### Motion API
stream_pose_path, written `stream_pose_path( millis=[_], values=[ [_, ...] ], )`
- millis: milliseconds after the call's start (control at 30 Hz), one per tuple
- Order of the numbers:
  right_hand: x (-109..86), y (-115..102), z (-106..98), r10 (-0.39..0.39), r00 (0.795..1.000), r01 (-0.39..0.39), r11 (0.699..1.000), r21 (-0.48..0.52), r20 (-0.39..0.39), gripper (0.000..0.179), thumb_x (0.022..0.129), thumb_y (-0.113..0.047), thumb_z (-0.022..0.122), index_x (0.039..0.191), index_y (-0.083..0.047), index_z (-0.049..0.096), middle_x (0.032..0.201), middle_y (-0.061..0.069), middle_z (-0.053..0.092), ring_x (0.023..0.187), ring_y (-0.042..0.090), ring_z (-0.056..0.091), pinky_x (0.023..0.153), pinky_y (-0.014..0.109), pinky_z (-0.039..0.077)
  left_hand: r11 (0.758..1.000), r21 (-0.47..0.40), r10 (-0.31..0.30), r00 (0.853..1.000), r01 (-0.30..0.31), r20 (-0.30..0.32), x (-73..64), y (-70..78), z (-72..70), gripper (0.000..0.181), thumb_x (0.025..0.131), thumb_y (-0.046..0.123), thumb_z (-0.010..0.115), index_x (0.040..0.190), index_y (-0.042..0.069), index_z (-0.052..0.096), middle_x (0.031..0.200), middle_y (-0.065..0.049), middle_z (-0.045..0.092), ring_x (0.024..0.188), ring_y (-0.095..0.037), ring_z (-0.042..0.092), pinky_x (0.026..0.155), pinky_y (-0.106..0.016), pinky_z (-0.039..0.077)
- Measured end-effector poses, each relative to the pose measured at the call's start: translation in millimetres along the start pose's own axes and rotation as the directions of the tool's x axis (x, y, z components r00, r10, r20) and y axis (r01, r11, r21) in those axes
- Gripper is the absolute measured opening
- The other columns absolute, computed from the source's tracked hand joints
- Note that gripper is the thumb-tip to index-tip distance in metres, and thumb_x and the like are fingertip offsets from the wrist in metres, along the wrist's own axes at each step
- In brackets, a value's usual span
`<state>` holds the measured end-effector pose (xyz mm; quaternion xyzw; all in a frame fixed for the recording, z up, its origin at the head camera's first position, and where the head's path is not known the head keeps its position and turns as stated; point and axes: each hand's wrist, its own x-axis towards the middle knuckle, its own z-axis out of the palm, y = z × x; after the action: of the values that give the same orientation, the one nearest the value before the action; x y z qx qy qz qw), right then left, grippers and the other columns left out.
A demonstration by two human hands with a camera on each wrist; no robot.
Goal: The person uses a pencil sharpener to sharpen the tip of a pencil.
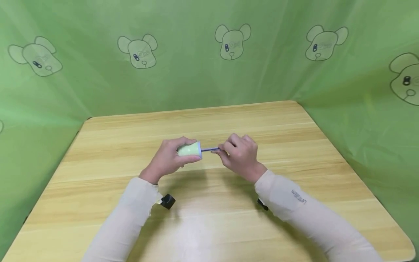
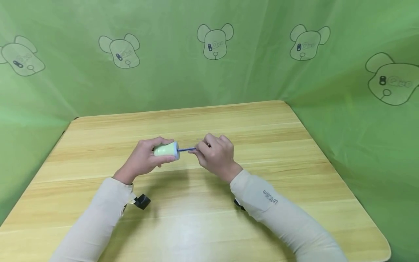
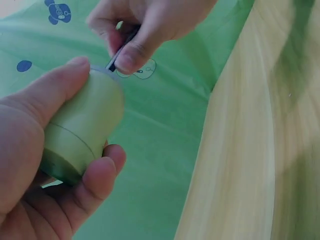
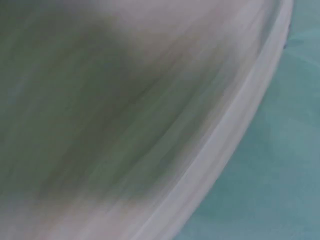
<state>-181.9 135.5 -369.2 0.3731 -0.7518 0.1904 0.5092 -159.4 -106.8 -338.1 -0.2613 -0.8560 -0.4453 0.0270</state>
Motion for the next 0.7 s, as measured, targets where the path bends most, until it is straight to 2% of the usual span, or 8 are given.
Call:
stream_pose_path(
  millis=[133, 200, 267, 333, 433, 500, 567, 700],
  values=[
    [-2.7, 3, 1, -0.044, 0.999, 0.043, 0.999, -0.011, -0.025, 0.037, 0.091, -0.037, 0.067, 0.068, -0.008, 0.07, 0.06, 0.0, 0.046, 0.036, 0.011, 0.032, 0.035, 0.026, 0.025, 0.999, 0.022, 0.03, 1.0, -0.03, 0.004, -1.4, -1.8, 3.5, 0.047, 0.082, 0.024, 0.08, 0.121, 0.002, 0.066, 0.09, -0.009, 0.067, 0.059, -0.017, 0.055, 0.047, -0.029, 0.05],
    [-1.5, 2, -2, 0.017, 0.997, -0.019, 0.999, 0.027, 0.078, 0.036, 0.088, -0.039, 0.07, 0.068, -0.009, 0.068, 0.06, -0.001, 0.046, 0.037, 0.01, 0.03, 0.034, 0.026, 0.026, 0.996, 0.061, 0.068, 0.998, -0.067, -0.011, -1.4, -4.0, 6.5, 0.047, 0.082, 0.024, 0.08, 0.12, 0.001, 0.066, 0.095, -0.01, 0.069, 0.062, -0.016, 0.055, 0.05, -0.029, 0.05],
    [2.5, 0, -7, 0.145, 0.953, -0.17, 0.983, 0.074, 0.268, 0.033, 0.084, -0.04, 0.073, 0.068, -0.012, 0.065, 0.06, -0.004, 0.046, 0.04, 0.008, 0.032, 0.035, 0.025, 0.028, 0.987, 0.119, 0.115, 0.993, -0.111, -0.028, -1.0, -6.6, 9.5, 0.047, 0.082, 0.024, 0.08, 0.119, 0.0, 0.066, 0.101, -0.011, 0.07, 0.067, -0.016, 0.056, 0.054, -0.028, 0.05],
    [9.5, -2, -12, 0.286, 0.796, -0.416, 0.898, 0.14, 0.534, 0.032, 0.083, -0.036, 0.075, 0.067, -0.013, 0.061, 0.059, -0.005, 0.047, 0.043, 0.007, 0.034, 0.038, 0.024, 0.029, 0.973, 0.171, 0.161, 0.987, -0.153, -0.029, -0.8, -8.2, 11.9, 0.048, 0.081, 0.023, 0.081, 0.119, -0.001, 0.066, 0.106, -0.013, 0.069, 0.072, -0.017, 0.058, 0.058, -0.027, 0.05],
    [21.4, -2, -18, 0.416, 0.456, -0.702, 0.712, 0.03, 0.787, 0.035, 0.087, -0.034, 0.071, 0.065, -0.013, 0.055, 0.059, -0.005, 0.046, 0.049, 0.008, 0.036, 0.043, 0.024, 0.028, 0.962, 0.202, 0.191, 0.982, -0.186, -0.002, -0.7, -10.6, 15.4, 0.048, 0.081, 0.023, 0.08, 0.119, -0.003, 0.066, 0.109, -0.015, 0.069, 0.076, -0.017, 0.06, 0.061, -0.026, 0.05],
    [26.1, -2, -20, 0.441, 0.348, -0.745, 0.665, -0.042, 0.827, 0.036, 0.089, -0.035, 0.07, 0.065, -0.013, 0.055, 0.057, -0.004, 0.047, 0.049, 0.01, 0.037, 0.044, 0.025, 0.028, 0.963, 0.197, 0.183, 0.983, -0.182, 0.014, -0.2, -11.4, 16.9, 0.049, 0.081, 0.024, 0.08, 0.119, -0.003, 0.065, 0.109, -0.015, 0.069, 0.075, -0.017, 0.06, 0.06, -0.025, 0.05],
    [26.0, -2, -19, 0.454, 0.43, -0.672, 0.738, -0.059, 0.78, 0.033, 0.088, -0.038, 0.071, 0.067, -0.014, 0.062, 0.06, -0.006, 0.051, 0.052, 0.01, 0.041, 0.051, 0.028, 0.031, 0.971, 0.184, 0.153, 0.988, -0.151, 0.005, 0.7, -11.7, 17.4, 0.048, 0.082, 0.025, 0.079, 0.12, -0.002, 0.065, 0.108, -0.014, 0.069, 0.072, -0.017, 0.058, 0.058, -0.025, 0.05],
    [15.8, -4, -11, 0.374, 0.775, -0.434, 0.901, -0.001, 0.509, 0.025, 0.079, -0.038, 0.081, 0.077, -0.014, 0.074, 0.069, -0.005, 0.06, 0.061, 0.013, 0.051, 0.061, 0.035, 0.035, 0.989, 0.138, 0.065, 0.997, -0.058, -0.044, 2.1, -8.9, 13.9, 0.047, 0.083, 0.027, 0.079, 0.121, 0.002, 0.066, 0.1, -0.011, 0.07, 0.066, -0.017, 0.056, 0.054, -0.028, 0.049]
  ],
)
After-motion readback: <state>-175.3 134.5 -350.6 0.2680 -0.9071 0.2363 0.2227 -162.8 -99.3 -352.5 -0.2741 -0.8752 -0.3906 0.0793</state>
